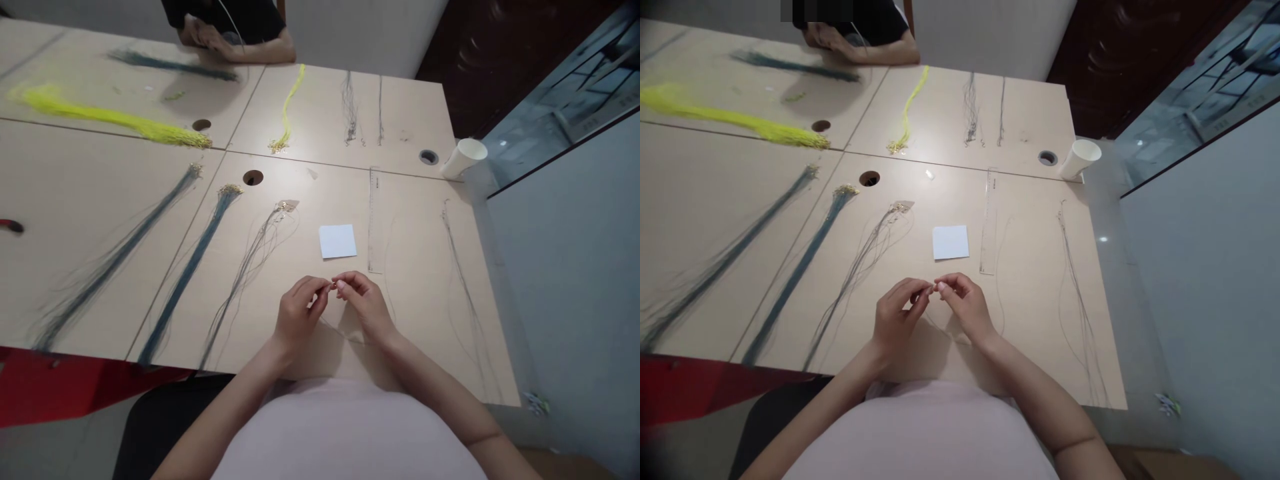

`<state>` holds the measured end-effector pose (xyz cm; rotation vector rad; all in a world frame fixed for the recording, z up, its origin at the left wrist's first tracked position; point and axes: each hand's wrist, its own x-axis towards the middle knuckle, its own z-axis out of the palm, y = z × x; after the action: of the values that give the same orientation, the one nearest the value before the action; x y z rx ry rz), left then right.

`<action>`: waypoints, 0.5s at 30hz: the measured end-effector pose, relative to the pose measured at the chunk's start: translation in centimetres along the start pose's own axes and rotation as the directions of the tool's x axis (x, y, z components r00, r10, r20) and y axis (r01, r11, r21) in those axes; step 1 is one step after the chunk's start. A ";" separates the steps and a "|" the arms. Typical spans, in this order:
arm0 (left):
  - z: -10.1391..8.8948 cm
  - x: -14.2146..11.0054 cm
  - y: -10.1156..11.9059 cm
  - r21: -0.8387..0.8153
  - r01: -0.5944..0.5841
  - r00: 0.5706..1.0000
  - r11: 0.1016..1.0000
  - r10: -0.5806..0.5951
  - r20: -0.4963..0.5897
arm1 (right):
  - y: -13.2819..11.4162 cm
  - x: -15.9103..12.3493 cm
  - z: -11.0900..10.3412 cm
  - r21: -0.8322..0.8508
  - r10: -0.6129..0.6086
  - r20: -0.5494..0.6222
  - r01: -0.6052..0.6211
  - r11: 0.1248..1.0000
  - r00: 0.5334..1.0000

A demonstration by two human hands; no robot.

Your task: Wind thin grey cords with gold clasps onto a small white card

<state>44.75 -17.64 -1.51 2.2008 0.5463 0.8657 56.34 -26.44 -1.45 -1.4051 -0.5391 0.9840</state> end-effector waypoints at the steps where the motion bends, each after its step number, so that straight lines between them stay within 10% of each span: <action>1: 0.0 0.0 0.1 -0.003 0.005 1.000 1.000 -0.005 0.007 | 0.0 0.0 -0.1 -0.020 -0.008 0.010 0.008 1.000 1.000; 15: -0.4 -0.1 0.8 -0.023 0.032 0.999 0.999 -0.032 0.014 | 0.2 -0.2 -0.2 0.000 -0.001 0.014 0.001 1.000 1.000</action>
<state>44.47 -18.05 -0.72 2.1691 0.5610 0.8361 56.34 -26.67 -1.58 -1.3985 -0.5499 0.9932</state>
